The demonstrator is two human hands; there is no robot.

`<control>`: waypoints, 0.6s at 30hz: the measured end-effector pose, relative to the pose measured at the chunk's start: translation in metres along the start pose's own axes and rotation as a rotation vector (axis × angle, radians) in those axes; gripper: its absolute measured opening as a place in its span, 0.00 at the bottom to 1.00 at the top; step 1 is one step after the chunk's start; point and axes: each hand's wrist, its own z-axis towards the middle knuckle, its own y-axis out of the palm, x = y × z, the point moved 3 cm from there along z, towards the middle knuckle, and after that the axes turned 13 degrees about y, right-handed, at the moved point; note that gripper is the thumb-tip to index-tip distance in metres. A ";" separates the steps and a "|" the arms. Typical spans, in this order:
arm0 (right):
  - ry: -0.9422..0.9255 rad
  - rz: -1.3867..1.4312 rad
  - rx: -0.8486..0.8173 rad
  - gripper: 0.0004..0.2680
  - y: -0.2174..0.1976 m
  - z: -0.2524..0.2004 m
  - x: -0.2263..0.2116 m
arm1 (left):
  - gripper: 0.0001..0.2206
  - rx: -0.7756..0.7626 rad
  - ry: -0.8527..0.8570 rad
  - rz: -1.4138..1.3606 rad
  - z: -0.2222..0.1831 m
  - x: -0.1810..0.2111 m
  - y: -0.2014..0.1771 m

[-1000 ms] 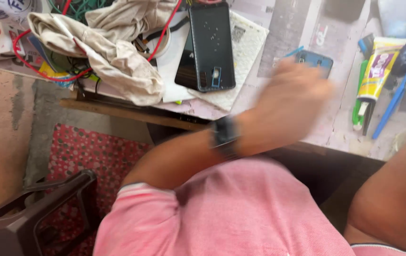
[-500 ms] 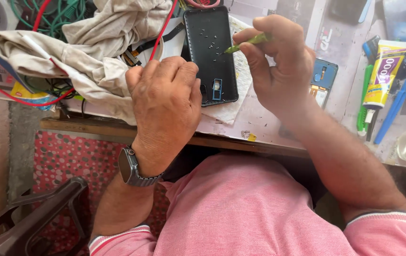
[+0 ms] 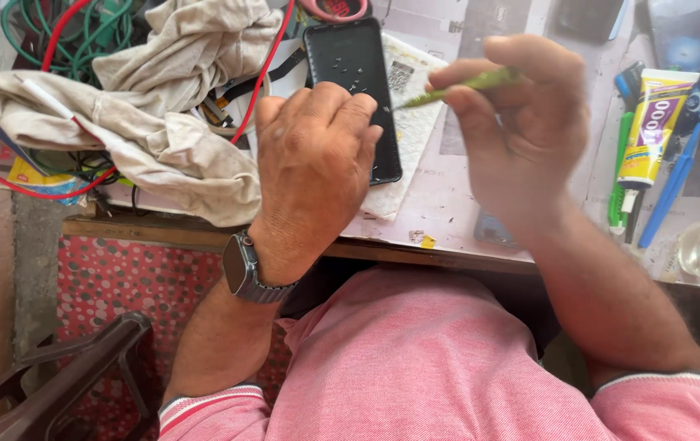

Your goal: The person reattaches a flexible ribbon cable to the motherboard of a disassembled smartphone, then aligns and snaps the back cover into place. They press along the edges to secure the cover and use a green pen-like tool to adjust small internal components.

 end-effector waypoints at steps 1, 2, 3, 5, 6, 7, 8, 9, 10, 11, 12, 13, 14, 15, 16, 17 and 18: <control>0.026 0.040 0.002 0.12 -0.005 -0.005 -0.003 | 0.11 0.004 0.023 -0.007 0.003 0.002 0.001; 0.032 0.029 -0.005 0.12 -0.013 -0.009 -0.008 | 0.11 0.008 0.047 -0.014 0.006 0.004 0.003; 0.033 0.019 -0.001 0.12 -0.018 -0.012 -0.010 | 0.12 0.008 0.068 -0.025 0.008 0.008 0.005; 0.022 0.004 0.018 0.13 -0.027 -0.019 -0.013 | 0.11 -0.007 0.119 -0.047 0.012 0.013 0.008; 0.025 0.004 0.023 0.13 -0.030 -0.022 -0.013 | 0.11 -0.015 0.145 -0.057 0.014 0.016 0.010; 0.028 0.003 0.030 0.13 -0.033 -0.026 -0.014 | 0.09 -0.031 0.153 -0.061 0.016 0.019 0.012; 0.045 0.008 0.028 0.13 -0.035 -0.030 -0.014 | 0.08 -0.047 0.161 -0.065 0.018 0.022 0.013; 0.052 0.011 0.027 0.13 -0.038 -0.033 -0.013 | 0.07 -0.062 0.169 -0.069 0.020 0.024 0.016; 0.059 0.014 0.026 0.13 -0.041 -0.036 -0.013 | 0.06 -0.059 0.183 -0.075 0.022 0.027 0.017; 0.054 0.019 0.025 0.13 -0.044 -0.038 -0.013 | 0.05 -0.057 0.196 -0.078 0.023 0.030 0.017; 0.048 0.034 0.036 0.13 -0.047 -0.041 -0.013 | 0.04 -0.054 0.209 -0.081 0.024 0.033 0.018; 0.042 0.053 0.046 0.13 -0.051 -0.043 -0.014 | 0.04 -0.036 0.196 -0.125 0.025 0.036 0.018; 0.035 0.082 0.068 0.13 -0.055 -0.047 -0.015 | 0.04 -0.019 0.183 -0.169 0.025 0.039 0.019; 0.038 0.093 0.090 0.13 -0.060 -0.051 -0.017 | 0.04 -0.001 0.167 -0.210 0.024 0.042 0.020; 0.041 0.105 0.111 0.13 -0.064 -0.055 -0.019 | 0.05 0.030 0.152 -0.263 0.024 0.046 0.021; 0.055 0.094 0.137 0.13 -0.071 -0.060 -0.023 | 0.05 0.062 0.138 -0.317 0.023 0.051 0.023; 0.056 0.075 0.157 0.14 -0.075 -0.063 -0.025 | 0.06 0.094 0.124 -0.371 0.023 0.055 0.025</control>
